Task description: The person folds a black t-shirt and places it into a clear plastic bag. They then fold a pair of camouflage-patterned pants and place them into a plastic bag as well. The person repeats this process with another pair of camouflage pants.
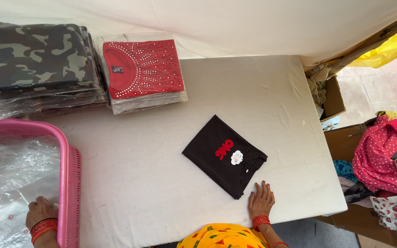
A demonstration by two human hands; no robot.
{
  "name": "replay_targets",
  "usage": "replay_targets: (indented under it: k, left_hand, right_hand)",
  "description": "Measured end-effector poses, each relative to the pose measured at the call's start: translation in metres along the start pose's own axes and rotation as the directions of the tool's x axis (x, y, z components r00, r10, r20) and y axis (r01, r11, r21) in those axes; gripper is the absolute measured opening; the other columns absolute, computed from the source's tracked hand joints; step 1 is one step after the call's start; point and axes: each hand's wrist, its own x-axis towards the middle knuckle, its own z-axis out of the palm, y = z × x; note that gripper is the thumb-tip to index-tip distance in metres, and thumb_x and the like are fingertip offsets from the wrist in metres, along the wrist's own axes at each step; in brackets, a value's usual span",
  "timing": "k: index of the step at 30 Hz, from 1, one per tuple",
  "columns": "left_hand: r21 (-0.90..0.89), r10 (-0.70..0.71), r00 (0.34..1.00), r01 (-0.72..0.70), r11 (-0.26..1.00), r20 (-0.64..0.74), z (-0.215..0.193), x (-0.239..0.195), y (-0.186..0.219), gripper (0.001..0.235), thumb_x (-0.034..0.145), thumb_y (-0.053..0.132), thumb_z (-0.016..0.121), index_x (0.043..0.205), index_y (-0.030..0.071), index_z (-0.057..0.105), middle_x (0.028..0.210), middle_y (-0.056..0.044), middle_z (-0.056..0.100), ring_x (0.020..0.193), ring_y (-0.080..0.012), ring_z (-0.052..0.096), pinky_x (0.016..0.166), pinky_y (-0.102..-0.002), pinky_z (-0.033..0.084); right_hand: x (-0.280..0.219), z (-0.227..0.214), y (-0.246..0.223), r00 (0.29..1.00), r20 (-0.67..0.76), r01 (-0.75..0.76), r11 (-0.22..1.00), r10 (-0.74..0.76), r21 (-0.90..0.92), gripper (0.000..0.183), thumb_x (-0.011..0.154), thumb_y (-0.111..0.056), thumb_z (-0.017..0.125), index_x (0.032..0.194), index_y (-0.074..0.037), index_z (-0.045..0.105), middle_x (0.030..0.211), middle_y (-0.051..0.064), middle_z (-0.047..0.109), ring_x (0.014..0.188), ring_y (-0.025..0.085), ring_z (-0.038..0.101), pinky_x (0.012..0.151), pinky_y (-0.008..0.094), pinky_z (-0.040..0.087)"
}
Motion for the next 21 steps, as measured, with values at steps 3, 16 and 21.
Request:
replay_targets:
  k: [3, 16, 21]
  left_hand:
    - [-0.035, 0.147, 0.959, -0.159, 0.987, -0.241, 0.014, 0.014, -0.005, 0.076, 0.089, 0.048, 0.072, 0.145, 0.0, 0.053, 0.145, -0.04, 0.042, 0.122, -0.0584, 0.05, 0.097, -0.058, 0.052]
    - [0.163, 0.112, 0.994, -0.107, 0.981, -0.02, 0.006, 0.019, -0.004, 0.021, 0.103, 0.03, 0.07, 0.102, 0.011, 0.08, 0.098, -0.014, 0.078, 0.092, -0.0291, 0.077, 0.077, -0.042, 0.065]
    - [0.023, -0.189, 0.971, 0.188, 0.982, 0.149, -0.034, -0.006, 0.012, 0.019, 0.089, 0.019, 0.079, 0.107, 0.012, 0.079, 0.105, -0.015, 0.078, 0.098, -0.0325, 0.075, 0.081, -0.048, 0.063]
  right_hand:
    - [0.002, -0.003, -0.003, 1.0, -0.011, 0.014, 1.0, -0.014, 0.016, 0.048, 0.1, -0.029, 0.044, 0.146, -0.014, 0.047, 0.159, 0.011, 0.035, 0.154, 0.026, 0.021, 0.125, 0.047, 0.012]
    - [0.002, -0.002, -0.004, 1.0, 0.003, -0.012, 1.0, 0.012, -0.004, 0.049, 0.098, -0.029, 0.045, 0.145, -0.014, 0.046, 0.158, 0.012, 0.035, 0.153, 0.026, 0.021, 0.124, 0.047, 0.012]
    - [0.002, 0.001, 0.002, 1.0, -0.018, 0.016, 1.0, -0.015, 0.021, 0.049, 0.098, -0.028, 0.046, 0.145, -0.013, 0.047, 0.158, 0.011, 0.035, 0.153, 0.027, 0.022, 0.124, 0.047, 0.013]
